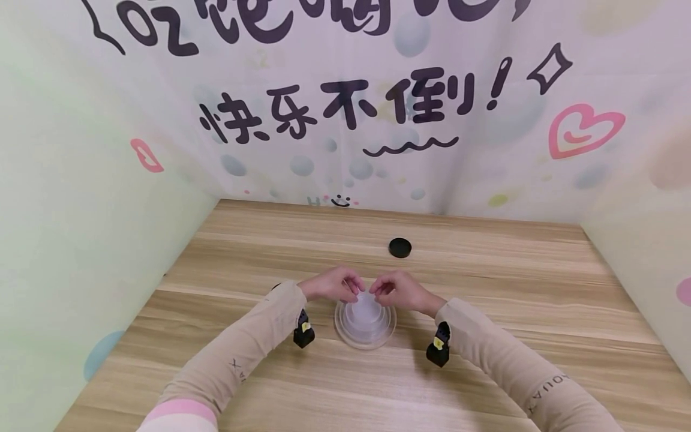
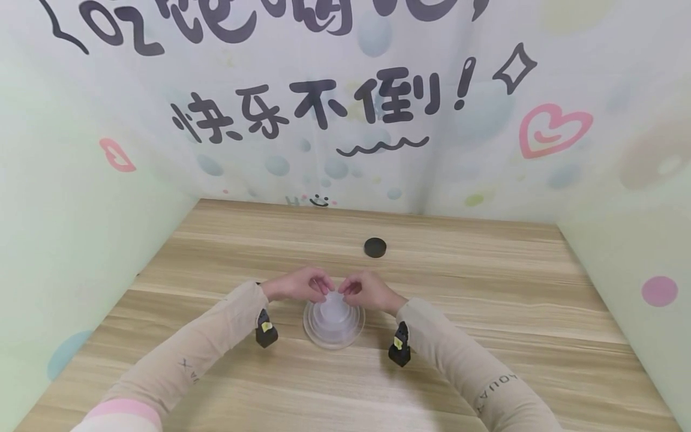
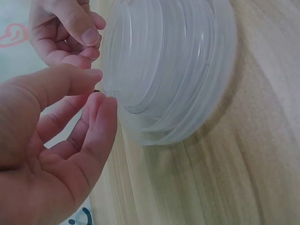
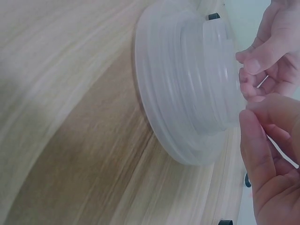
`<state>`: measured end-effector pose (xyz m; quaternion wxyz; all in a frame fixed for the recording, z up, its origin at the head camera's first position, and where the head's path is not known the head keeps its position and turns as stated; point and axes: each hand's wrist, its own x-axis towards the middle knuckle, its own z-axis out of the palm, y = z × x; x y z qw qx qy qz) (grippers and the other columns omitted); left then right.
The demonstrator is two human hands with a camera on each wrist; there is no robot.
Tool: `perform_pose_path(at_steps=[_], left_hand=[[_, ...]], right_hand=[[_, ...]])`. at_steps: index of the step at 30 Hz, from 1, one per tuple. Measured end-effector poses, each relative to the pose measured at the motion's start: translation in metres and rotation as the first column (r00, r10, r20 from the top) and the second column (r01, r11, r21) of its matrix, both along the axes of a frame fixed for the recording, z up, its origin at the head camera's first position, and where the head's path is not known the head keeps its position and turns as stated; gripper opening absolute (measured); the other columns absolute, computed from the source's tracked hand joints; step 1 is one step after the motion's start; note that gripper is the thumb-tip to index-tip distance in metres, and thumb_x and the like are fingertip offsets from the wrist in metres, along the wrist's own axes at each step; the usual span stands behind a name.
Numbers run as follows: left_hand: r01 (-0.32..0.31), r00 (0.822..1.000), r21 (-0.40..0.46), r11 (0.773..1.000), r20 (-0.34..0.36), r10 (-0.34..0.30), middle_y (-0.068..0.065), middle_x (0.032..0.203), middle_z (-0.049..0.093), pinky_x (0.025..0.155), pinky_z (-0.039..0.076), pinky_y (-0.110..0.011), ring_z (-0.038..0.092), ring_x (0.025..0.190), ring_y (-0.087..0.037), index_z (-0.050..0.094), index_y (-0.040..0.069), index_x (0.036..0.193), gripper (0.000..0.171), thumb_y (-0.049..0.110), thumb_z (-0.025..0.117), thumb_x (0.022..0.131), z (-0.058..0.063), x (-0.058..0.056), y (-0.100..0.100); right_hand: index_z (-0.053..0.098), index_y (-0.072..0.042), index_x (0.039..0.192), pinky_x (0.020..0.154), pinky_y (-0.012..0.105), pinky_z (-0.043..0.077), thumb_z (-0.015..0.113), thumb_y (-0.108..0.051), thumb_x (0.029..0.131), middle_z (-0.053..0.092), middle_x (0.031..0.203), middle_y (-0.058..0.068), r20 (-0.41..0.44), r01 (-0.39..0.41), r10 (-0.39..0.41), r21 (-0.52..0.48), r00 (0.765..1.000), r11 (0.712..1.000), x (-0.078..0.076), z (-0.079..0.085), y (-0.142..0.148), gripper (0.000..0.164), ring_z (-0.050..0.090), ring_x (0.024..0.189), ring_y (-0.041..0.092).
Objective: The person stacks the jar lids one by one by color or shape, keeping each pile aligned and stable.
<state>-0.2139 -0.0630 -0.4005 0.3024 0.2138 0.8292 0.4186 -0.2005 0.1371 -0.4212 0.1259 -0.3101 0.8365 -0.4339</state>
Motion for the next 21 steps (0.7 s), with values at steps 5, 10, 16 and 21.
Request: perform_pose_path(at_steps=[5,10,16,21], left_hand=[[0.017,1.0,-0.002,1.0,-0.012,-0.017,-0.008,0.083,0.057,0.064,0.049,-0.026,0.054,0.071,-0.014,0.057,-0.004,0.101,0.024,-0.004,0.061,0.077,0.003,-0.002,0.0],[0.021,0.998,-0.004,1.0,-0.053,-0.021,-0.007,0.084,0.058,0.066,0.048,-0.026,0.053,0.075,-0.014,0.058,-0.004,0.101,0.024,-0.002,0.061,0.078,0.005,-0.008,0.0],[-0.021,0.995,0.002,1.0,-0.097,0.021,-0.012,0.087,0.06,0.069,0.047,-0.024,0.055,0.081,-0.017,0.057,-0.007,0.102,0.026,-0.003,0.059,0.076,0.005,-0.016,0.001],[-0.086,0.984,0.004,0.996,-0.153,0.086,-0.014,0.092,0.061,0.072,0.047,-0.025,0.056,0.083,-0.019,0.057,-0.007,0.104,0.028,-0.001,0.061,0.076,0.002,-0.026,0.007]], right_hand=[[0.064,0.004,0.087,0.064,0.022,0.048,0.06,0.004,0.075,0.063,0.079,0.006,-0.02,0.007,-0.007,0.016,1.0,1.0,-0.001,0.001,0.002,0.013,0.055,0.071,0.011],[0.064,0.003,0.089,0.06,0.022,0.048,0.058,0.001,0.078,0.062,0.08,0.006,-0.021,0.058,-0.057,0.01,0.998,0.998,-0.002,0.003,0.006,0.012,0.055,0.068,0.01],[0.06,0.01,0.094,0.058,0.031,0.052,0.054,0.0,0.082,0.062,0.083,0.018,0.088,0.13,-0.126,-0.046,0.988,0.99,-0.005,0.006,0.014,0.017,0.059,0.066,0.022],[0.058,0.01,0.098,0.064,0.043,0.051,0.054,-0.003,0.084,0.06,0.087,0.02,0.171,0.201,-0.181,-0.104,0.968,0.974,-0.009,0.011,0.023,0.02,0.057,0.077,0.04]])
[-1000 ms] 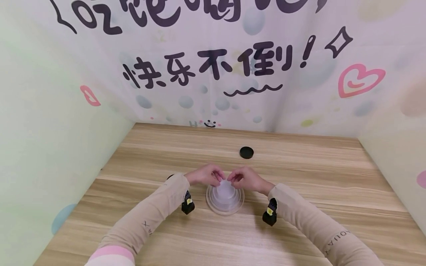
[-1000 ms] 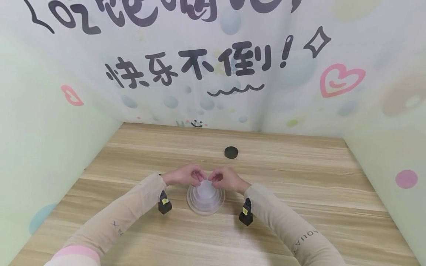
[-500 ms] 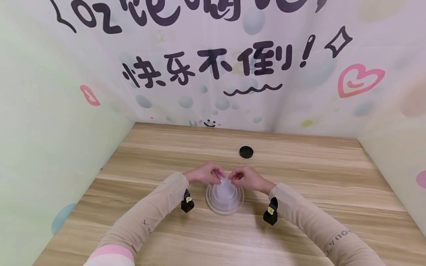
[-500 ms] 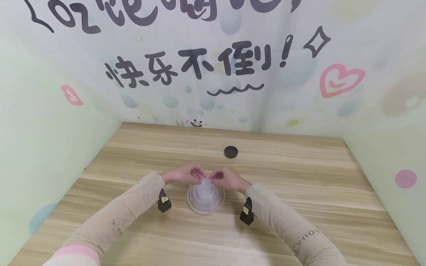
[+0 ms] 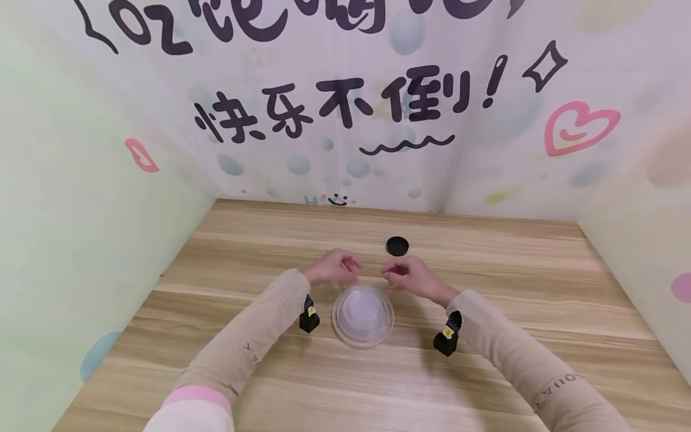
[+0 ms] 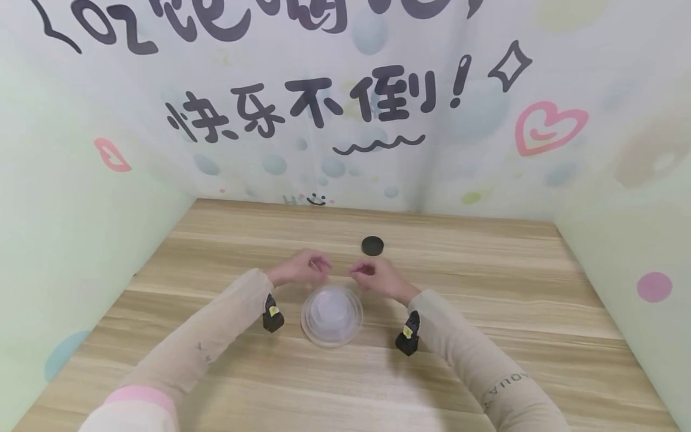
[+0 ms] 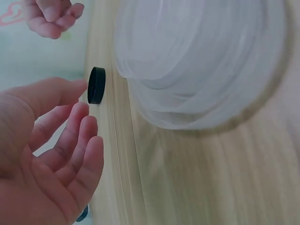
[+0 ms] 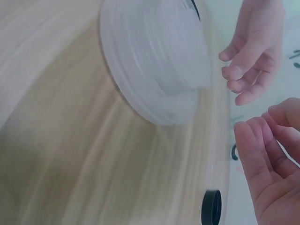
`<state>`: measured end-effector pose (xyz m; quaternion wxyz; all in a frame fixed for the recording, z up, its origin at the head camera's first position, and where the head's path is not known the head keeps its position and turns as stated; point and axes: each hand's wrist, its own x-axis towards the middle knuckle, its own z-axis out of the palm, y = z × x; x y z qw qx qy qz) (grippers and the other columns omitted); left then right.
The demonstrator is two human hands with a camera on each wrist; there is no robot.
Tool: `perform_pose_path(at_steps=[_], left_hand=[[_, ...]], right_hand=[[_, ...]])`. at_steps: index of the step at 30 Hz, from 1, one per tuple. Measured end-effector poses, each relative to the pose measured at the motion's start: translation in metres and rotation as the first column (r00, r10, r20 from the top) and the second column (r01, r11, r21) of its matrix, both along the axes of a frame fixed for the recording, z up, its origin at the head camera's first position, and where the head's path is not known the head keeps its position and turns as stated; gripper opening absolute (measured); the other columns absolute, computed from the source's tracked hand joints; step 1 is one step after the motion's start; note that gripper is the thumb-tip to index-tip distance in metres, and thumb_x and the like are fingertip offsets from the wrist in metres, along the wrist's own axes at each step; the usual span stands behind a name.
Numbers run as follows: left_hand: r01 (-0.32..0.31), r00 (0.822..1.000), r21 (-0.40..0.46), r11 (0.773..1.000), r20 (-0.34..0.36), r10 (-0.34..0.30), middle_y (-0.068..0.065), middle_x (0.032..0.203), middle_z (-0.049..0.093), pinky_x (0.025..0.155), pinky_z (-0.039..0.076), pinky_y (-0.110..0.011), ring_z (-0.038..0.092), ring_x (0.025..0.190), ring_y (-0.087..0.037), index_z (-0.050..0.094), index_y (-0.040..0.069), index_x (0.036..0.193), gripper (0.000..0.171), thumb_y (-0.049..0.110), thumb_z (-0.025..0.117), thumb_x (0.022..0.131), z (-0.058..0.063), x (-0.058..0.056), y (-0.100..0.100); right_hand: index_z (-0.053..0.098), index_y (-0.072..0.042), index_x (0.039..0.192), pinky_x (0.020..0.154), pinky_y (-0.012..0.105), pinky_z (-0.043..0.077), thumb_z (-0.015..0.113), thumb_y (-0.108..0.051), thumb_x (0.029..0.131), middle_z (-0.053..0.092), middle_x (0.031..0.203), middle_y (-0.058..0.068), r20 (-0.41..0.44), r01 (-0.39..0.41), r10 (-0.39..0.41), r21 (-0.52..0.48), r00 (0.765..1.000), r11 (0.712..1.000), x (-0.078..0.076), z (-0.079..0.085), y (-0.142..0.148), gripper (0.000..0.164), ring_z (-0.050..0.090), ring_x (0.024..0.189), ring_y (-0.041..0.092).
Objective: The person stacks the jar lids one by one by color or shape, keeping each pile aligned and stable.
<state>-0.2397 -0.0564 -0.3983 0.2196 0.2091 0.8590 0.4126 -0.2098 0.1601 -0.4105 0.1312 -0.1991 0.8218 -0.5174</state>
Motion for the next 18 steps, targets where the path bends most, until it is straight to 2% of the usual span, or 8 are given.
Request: perform_pose_path(at_steps=[8,13,17,18], left_hand=[[-0.071,0.996,-0.001,0.997,-0.055,0.071,-0.01,0.088,0.061,0.066,0.046,-0.022,0.056,0.08,-0.017,0.059,-0.003,0.103,0.028,0.002,0.062,0.076,0.0,-0.021,0.019],[-0.115,0.99,0.004,0.993,-0.085,0.115,-0.01,0.088,0.061,0.067,0.045,-0.02,0.055,0.082,-0.016,0.06,-0.001,0.102,0.026,0.005,0.064,0.077,0.004,-0.032,0.035],[-0.155,0.982,0.021,0.988,-0.104,0.156,-0.009,0.091,0.062,0.071,0.046,-0.025,0.056,0.086,-0.017,0.061,0.001,0.104,0.029,0.009,0.066,0.076,-0.001,-0.042,0.046],[-0.162,0.979,0.049,0.986,-0.118,0.167,-0.007,0.088,0.062,0.069,0.047,-0.025,0.057,0.083,-0.016,0.062,0.003,0.102,0.029,0.01,0.067,0.075,-0.015,-0.053,0.049]], right_hand=[[0.057,0.008,0.102,0.064,0.038,0.052,0.053,-0.005,0.086,0.057,0.092,0.026,-0.017,0.109,-0.109,0.008,0.994,0.994,-0.013,-0.004,0.021,0.021,0.057,0.08,0.039],[0.054,0.012,0.105,0.062,0.039,0.052,0.052,-0.004,0.086,0.057,0.089,0.028,-0.044,0.208,-0.207,0.03,0.977,0.978,-0.021,-0.013,0.031,0.024,0.058,0.073,0.035],[0.054,0.01,0.107,0.062,0.041,0.051,0.052,-0.004,0.086,0.058,0.091,0.028,-0.057,0.286,-0.284,0.044,0.957,0.957,-0.03,-0.018,0.035,0.025,0.058,0.068,0.035],[0.054,0.01,0.107,0.062,0.041,0.051,0.051,-0.004,0.086,0.058,0.092,0.028,-0.063,0.303,-0.3,0.046,0.952,0.952,-0.032,-0.019,0.036,0.025,0.058,0.068,0.035]])
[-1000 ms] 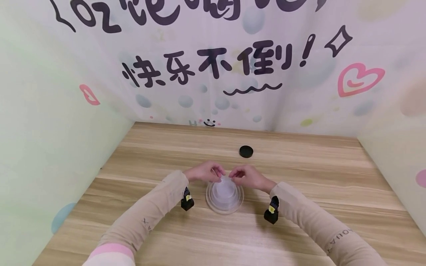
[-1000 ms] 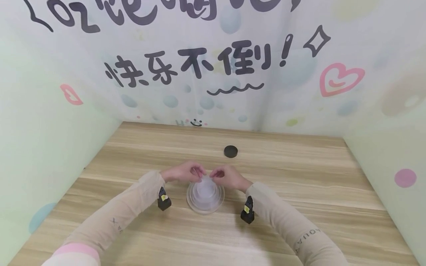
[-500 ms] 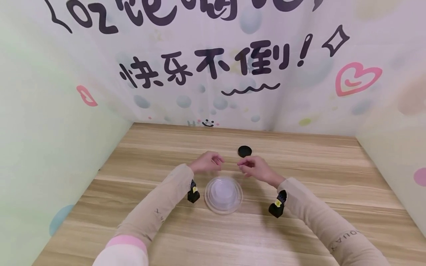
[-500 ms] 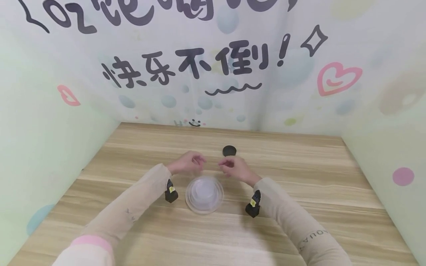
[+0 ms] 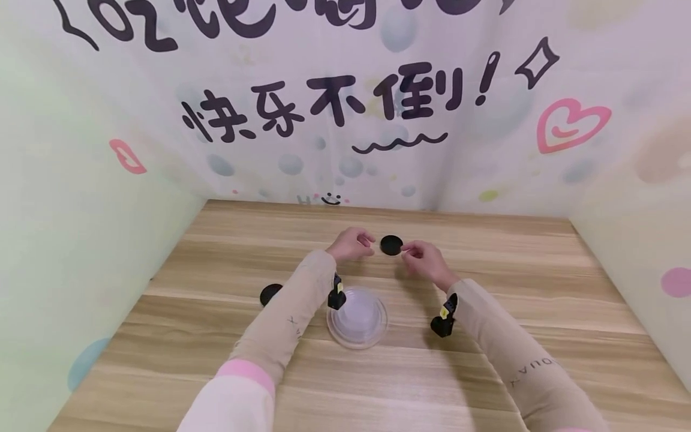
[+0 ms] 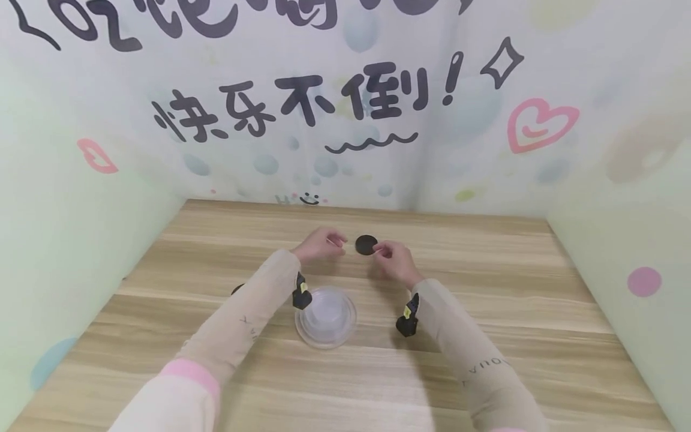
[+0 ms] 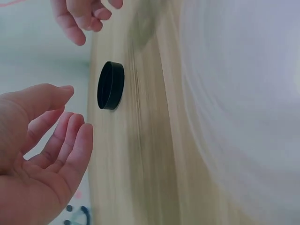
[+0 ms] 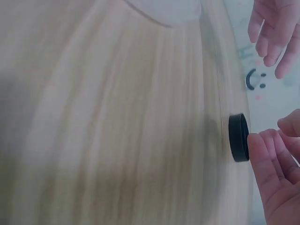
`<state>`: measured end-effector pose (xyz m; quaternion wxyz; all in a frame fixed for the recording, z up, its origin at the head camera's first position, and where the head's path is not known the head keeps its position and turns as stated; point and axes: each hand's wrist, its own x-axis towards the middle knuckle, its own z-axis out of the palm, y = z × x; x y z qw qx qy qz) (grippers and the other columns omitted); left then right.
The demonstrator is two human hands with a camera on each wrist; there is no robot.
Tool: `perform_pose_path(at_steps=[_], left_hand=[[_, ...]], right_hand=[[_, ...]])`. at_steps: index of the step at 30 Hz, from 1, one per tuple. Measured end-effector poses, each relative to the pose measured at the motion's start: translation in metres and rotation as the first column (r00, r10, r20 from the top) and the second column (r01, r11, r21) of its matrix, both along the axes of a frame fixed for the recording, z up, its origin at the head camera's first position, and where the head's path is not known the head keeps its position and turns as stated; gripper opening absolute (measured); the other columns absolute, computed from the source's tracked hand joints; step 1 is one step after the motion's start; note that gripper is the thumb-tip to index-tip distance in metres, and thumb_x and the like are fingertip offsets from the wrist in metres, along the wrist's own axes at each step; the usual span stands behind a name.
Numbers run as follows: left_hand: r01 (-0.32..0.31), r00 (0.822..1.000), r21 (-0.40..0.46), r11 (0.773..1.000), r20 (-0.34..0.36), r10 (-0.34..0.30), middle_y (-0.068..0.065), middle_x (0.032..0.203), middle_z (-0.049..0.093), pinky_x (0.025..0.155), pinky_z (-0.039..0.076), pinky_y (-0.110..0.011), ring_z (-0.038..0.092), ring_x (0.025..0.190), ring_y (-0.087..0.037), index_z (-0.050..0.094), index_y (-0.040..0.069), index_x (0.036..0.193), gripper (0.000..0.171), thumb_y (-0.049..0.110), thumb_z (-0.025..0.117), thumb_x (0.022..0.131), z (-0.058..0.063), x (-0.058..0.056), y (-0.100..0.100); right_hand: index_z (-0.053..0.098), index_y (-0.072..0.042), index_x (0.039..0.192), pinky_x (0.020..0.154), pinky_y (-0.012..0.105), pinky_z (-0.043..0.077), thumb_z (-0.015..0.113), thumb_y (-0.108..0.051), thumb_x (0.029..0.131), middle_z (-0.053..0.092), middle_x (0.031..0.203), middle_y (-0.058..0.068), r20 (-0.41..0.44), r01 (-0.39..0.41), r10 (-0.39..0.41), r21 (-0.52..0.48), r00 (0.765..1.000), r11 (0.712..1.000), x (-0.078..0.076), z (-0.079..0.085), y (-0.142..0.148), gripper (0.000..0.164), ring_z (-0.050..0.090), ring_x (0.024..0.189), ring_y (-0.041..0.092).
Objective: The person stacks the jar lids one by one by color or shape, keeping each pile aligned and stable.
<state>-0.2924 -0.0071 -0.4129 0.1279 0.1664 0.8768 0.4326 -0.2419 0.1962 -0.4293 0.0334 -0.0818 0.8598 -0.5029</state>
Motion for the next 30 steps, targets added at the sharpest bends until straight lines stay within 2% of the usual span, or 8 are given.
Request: perform_pose_path(at_steps=[3,6,8,16,19,24,26,30], left_hand=[[-0.027,0.998,0.065,0.998,-0.061,0.031,-0.004,0.081,0.062,0.059,0.048,-0.024,0.058,0.074,-0.014,0.064,0.008,0.095,0.027,0.013,0.07,0.069,-0.05,-0.036,0.009],[-0.053,0.998,0.096,0.994,-0.026,0.055,-0.003,0.085,0.063,0.061,0.049,-0.025,0.059,0.077,-0.014,0.064,0.011,0.097,0.032,0.016,0.073,0.068,-0.108,-0.081,0.022],[-0.073,0.997,0.09,0.993,-0.022,0.076,-0.004,0.088,0.063,0.063,0.048,-0.026,0.058,0.08,-0.015,0.063,0.01,0.101,0.037,0.018,0.074,0.067,-0.126,-0.093,0.029],[-0.102,0.993,0.109,0.989,0.074,0.095,-0.004,0.102,0.06,0.077,0.045,-0.026,0.055,0.093,-0.015,0.058,0.009,0.11,0.053,0.023,0.077,0.064,-0.126,-0.084,0.035],[-0.107,0.992,0.122,0.987,0.079,0.098,-0.004,0.104,0.06,0.079,0.044,-0.026,0.054,0.094,-0.015,0.058,0.007,0.111,0.056,0.022,0.079,0.061,-0.14,-0.088,0.037],[-0.137,0.991,0.095,0.986,0.0,0.137,-0.004,0.1,0.06,0.077,0.044,-0.028,0.053,0.091,-0.016,0.06,0.01,0.108,0.058,0.028,0.081,0.057,-0.185,-0.115,0.048],[-0.135,0.991,0.102,0.986,0.011,0.135,-0.001,0.101,0.059,0.08,0.043,-0.027,0.053,0.093,-0.014,0.059,0.012,0.109,0.06,0.031,0.082,0.056,-0.187,-0.117,0.05],[-0.139,0.99,0.119,0.983,0.019,0.137,-0.004,0.104,0.058,0.081,0.041,-0.025,0.052,0.095,-0.015,0.057,0.007,0.11,0.057,0.022,0.079,0.06,-0.166,-0.1,0.05]], right_hand=[[0.053,0.011,0.107,0.063,0.039,0.051,0.052,-0.003,0.086,0.058,0.09,0.026,-0.022,0.037,-0.037,-0.002,0.999,0.999,-0.007,-0.003,0.0,0.026,0.058,0.069,0.031],[0.053,0.011,0.108,0.062,0.034,0.051,0.052,-0.004,0.085,0.058,0.089,0.023,-0.017,0.068,-0.068,0.001,0.998,0.998,-0.013,-0.007,0.0,0.027,0.058,0.07,0.026],[0.052,0.01,0.11,0.061,0.03,0.051,0.053,-0.004,0.084,0.057,0.091,0.021,-0.001,0.089,-0.089,0.006,0.996,0.996,-0.016,-0.01,0.0,0.029,0.058,0.071,0.024],[0.045,0.011,0.118,0.079,0.038,0.047,0.054,-0.008,0.083,0.053,0.105,0.026,0.038,0.127,-0.131,0.084,0.991,0.988,-0.027,-0.022,-0.001,0.041,0.054,0.096,0.035],[0.043,0.01,0.121,0.085,0.04,0.043,0.054,-0.009,0.083,0.052,0.11,0.026,0.054,0.127,-0.133,0.102,0.99,0.987,-0.031,-0.024,-0.002,0.044,0.05,0.102,0.035],[0.041,0.012,0.123,0.086,0.04,0.043,0.053,-0.007,0.083,0.051,0.113,0.027,0.075,0.131,-0.139,0.093,0.988,0.987,-0.033,-0.024,-0.005,0.046,0.049,0.104,0.035],[0.041,0.012,0.122,0.084,0.037,0.044,0.053,-0.006,0.083,0.051,0.113,0.027,0.071,0.135,-0.141,0.094,0.987,0.986,-0.033,-0.023,-0.005,0.045,0.05,0.103,0.034],[0.042,0.012,0.121,0.08,0.035,0.046,0.054,-0.006,0.082,0.052,0.112,0.027,0.071,0.142,-0.148,0.086,0.986,0.986,-0.038,-0.027,-0.005,0.045,0.051,0.101,0.033]])
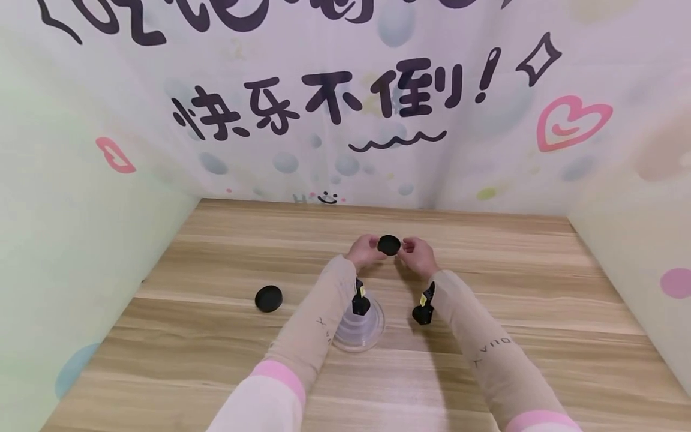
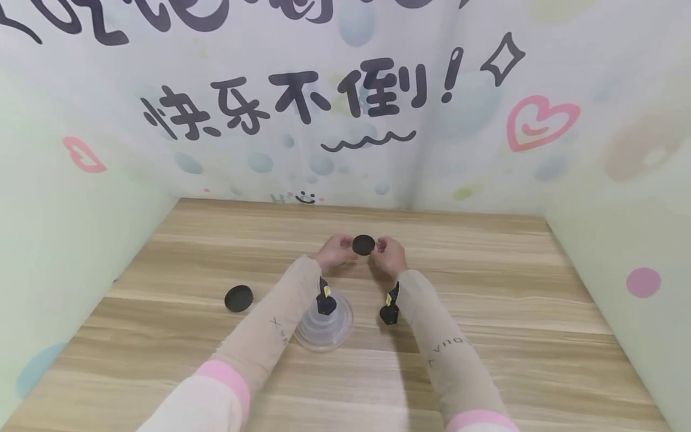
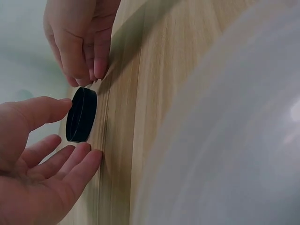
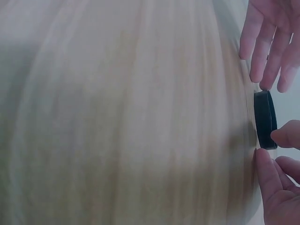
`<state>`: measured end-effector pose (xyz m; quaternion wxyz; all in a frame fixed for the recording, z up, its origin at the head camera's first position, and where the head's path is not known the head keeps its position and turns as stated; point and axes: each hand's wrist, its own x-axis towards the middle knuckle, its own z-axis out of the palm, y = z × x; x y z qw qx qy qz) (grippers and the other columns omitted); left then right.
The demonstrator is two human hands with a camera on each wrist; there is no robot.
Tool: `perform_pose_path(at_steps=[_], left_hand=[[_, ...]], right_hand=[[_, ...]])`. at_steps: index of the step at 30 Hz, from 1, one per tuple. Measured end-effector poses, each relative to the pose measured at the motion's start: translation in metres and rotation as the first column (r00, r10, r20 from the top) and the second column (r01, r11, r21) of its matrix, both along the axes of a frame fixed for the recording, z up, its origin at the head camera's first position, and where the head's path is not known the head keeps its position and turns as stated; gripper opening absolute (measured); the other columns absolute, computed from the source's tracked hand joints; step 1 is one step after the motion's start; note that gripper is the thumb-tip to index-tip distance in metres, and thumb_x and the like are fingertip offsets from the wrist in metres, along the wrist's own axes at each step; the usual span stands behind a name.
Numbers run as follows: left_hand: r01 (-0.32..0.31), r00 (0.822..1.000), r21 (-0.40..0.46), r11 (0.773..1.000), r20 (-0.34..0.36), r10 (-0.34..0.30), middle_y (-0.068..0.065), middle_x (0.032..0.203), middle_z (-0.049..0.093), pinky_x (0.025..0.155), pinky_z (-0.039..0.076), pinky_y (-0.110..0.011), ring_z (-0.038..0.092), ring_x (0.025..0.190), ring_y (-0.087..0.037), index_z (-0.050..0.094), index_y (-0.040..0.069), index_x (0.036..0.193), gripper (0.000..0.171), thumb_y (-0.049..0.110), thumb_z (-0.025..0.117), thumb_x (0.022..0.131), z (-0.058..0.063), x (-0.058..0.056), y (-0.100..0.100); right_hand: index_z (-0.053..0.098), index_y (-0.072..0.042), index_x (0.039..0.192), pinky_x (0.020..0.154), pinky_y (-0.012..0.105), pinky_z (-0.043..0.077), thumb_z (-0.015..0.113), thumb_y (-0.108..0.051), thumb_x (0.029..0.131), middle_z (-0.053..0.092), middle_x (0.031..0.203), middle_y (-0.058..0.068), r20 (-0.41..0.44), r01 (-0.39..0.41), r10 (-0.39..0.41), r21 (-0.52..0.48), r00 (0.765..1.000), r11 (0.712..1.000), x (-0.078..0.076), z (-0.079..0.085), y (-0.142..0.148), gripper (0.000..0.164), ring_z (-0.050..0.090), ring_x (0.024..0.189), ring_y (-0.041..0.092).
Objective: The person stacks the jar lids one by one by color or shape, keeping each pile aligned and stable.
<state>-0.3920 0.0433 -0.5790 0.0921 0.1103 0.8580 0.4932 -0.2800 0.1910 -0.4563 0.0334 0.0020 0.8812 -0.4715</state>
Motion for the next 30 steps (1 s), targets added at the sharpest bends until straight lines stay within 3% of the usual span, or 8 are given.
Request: perform_pose_path(at_steps=[4,8,11,15,20,22,25,30], left_hand=[[-0.017,0.998,0.018,1.0,0.06,0.016,-0.007,0.111,0.056,0.088,0.039,-0.028,0.05,0.103,-0.018,0.055,0.006,0.113,0.054,0.016,0.076,0.065,0.022,0.017,-0.003],[-0.009,0.994,0.072,0.997,0.11,0.001,-0.007,0.112,0.057,0.086,0.041,-0.027,0.052,0.103,-0.017,0.053,0.005,0.115,0.052,0.012,0.074,0.068,0.033,0.028,-0.008],[0.003,0.993,0.115,0.993,0.115,-0.016,-0.007,0.11,0.059,0.079,0.045,-0.026,0.054,0.1,-0.016,0.053,0.005,0.115,0.053,0.011,0.075,0.068,0.021,0.022,-0.011],[0.02,0.993,0.135,0.991,0.112,-0.035,-0.005,0.108,0.06,0.076,0.046,-0.025,0.056,0.097,-0.014,0.052,0.007,0.118,0.057,0.009,0.076,0.066,-0.005,0.005,-0.013],[0.042,0.994,0.115,0.993,0.092,-0.052,-0.007,0.099,0.063,0.07,0.047,-0.025,0.059,0.087,-0.016,0.052,0.007,0.116,0.053,0.01,0.074,0.068,-0.025,-0.01,-0.015],[0.053,0.991,0.094,0.994,0.115,-0.064,-0.006,0.099,0.063,0.072,0.047,-0.026,0.059,0.088,-0.015,0.053,0.008,0.116,0.052,0.012,0.074,0.069,-0.024,-0.012,-0.017],[0.082,0.993,0.067,0.994,0.075,-0.087,-0.007,0.095,0.064,0.068,0.047,-0.024,0.059,0.083,-0.015,0.056,0.004,0.111,0.048,0.013,0.075,0.068,-0.023,-0.011,-0.022],[0.092,0.988,0.007,0.996,0.127,-0.093,-0.004,0.099,0.063,0.075,0.046,-0.026,0.058,0.088,-0.014,0.06,0.008,0.108,0.039,0.02,0.072,0.073,-0.002,0.0,-0.027]], right_hand=[[0.044,0.006,0.123,0.076,0.034,0.048,0.061,-0.013,0.081,0.055,0.11,0.021,0.0,-0.025,0.025,-0.065,1.0,0.998,-0.028,-0.037,0.01,0.049,0.054,0.097,0.028],[0.051,0.005,0.115,0.06,0.024,0.049,0.066,-0.015,0.076,0.061,0.095,0.013,-0.135,-0.066,0.056,-0.072,0.989,0.995,-0.065,-0.096,0.025,0.046,0.059,0.08,0.016],[0.052,0.007,0.114,0.063,0.026,0.049,0.063,-0.01,0.077,0.06,0.096,0.017,-0.118,-0.05,0.047,-0.021,0.992,0.999,-0.056,-0.082,0.017,0.042,0.059,0.082,0.02],[0.049,0.011,0.115,0.073,0.034,0.049,0.059,-0.003,0.08,0.056,0.106,0.025,-0.012,-0.065,0.065,0.014,0.998,0.998,-0.017,-0.022,-0.002,0.039,0.056,0.094,0.031],[0.05,0.015,0.111,0.074,0.032,0.048,0.058,0.0,0.08,0.056,0.103,0.028,-0.008,-0.111,0.111,0.057,0.994,0.992,0.0,0.002,-0.006,0.035,0.055,0.093,0.032],[0.052,0.014,0.11,0.075,0.033,0.048,0.06,-0.002,0.08,0.057,0.102,0.026,0.016,-0.114,0.114,0.049,0.993,0.992,0.001,0.004,-0.006,0.035,0.055,0.093,0.032],[0.054,0.011,0.11,0.077,0.034,0.047,0.062,-0.004,0.079,0.058,0.1,0.023,0.038,-0.117,0.115,0.046,0.993,0.992,0.003,0.007,-0.007,0.035,0.054,0.093,0.03],[0.056,0.01,0.108,0.08,0.035,0.046,0.063,-0.005,0.079,0.059,0.099,0.021,0.047,-0.127,0.125,0.056,0.991,0.99,0.005,0.009,-0.009,0.034,0.054,0.093,0.029]])
